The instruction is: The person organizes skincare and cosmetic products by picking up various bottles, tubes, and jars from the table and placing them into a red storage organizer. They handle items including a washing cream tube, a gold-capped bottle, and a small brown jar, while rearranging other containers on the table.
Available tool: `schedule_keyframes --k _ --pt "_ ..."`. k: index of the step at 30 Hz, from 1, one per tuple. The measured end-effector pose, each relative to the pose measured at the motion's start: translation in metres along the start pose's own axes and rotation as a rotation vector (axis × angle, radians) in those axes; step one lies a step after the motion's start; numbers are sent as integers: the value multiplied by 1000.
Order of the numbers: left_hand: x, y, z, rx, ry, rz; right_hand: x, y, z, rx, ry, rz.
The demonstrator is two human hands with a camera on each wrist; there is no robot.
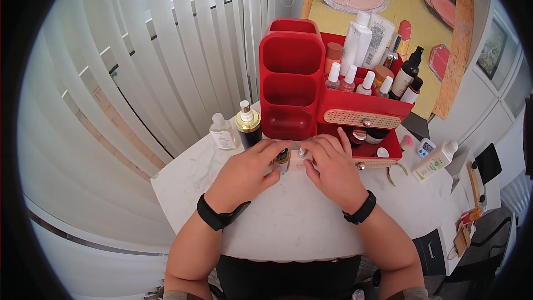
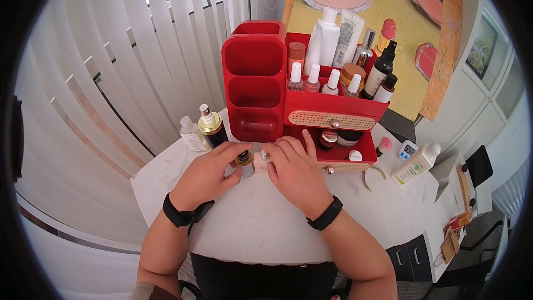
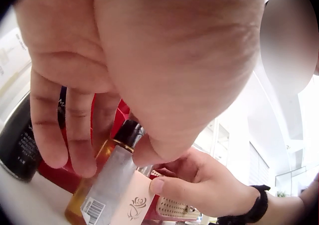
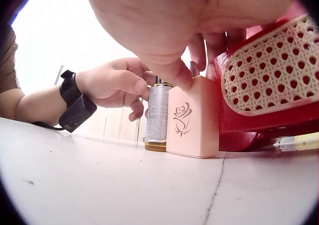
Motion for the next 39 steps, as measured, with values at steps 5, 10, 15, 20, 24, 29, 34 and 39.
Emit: schedule_keyframes --k 5,10,15,20,24,29,34,39 --pt "-2 1 4 -8 68 82 -1 0 0 6 16 10" --pt "-10 1 -11 -90 -14 -11 -2 -1 1 7 10 14" --pt "4 -5 -9 -212 -290 -24 1 2 -8 -21 -1 0" --pt "-15 -7 -8 -165 -285 141 -3 -3 -43 -85 323 -16" --pt "-29 -2 8 28 -337 208 11 -6 -45 3 437 -134" --pt "-38 -2 14 86 -246 289 12 -7 -41 10 409 -116" --pt "-42 -3 17 86 -252 329 11 -8 -31 50 359 -60" --pt "-43 2 13 45 -270 246 13 -8 -33 -28 392 -69"
Point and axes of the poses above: each hand's wrist, its own y-axis towards the middle knuckle, its own z-axis out of the palm, x = y × z, the point moved 9 cm from there along y, towards the middle knuckle, and after that the axes turned 7 degrees about z, right-handed, at the moved point
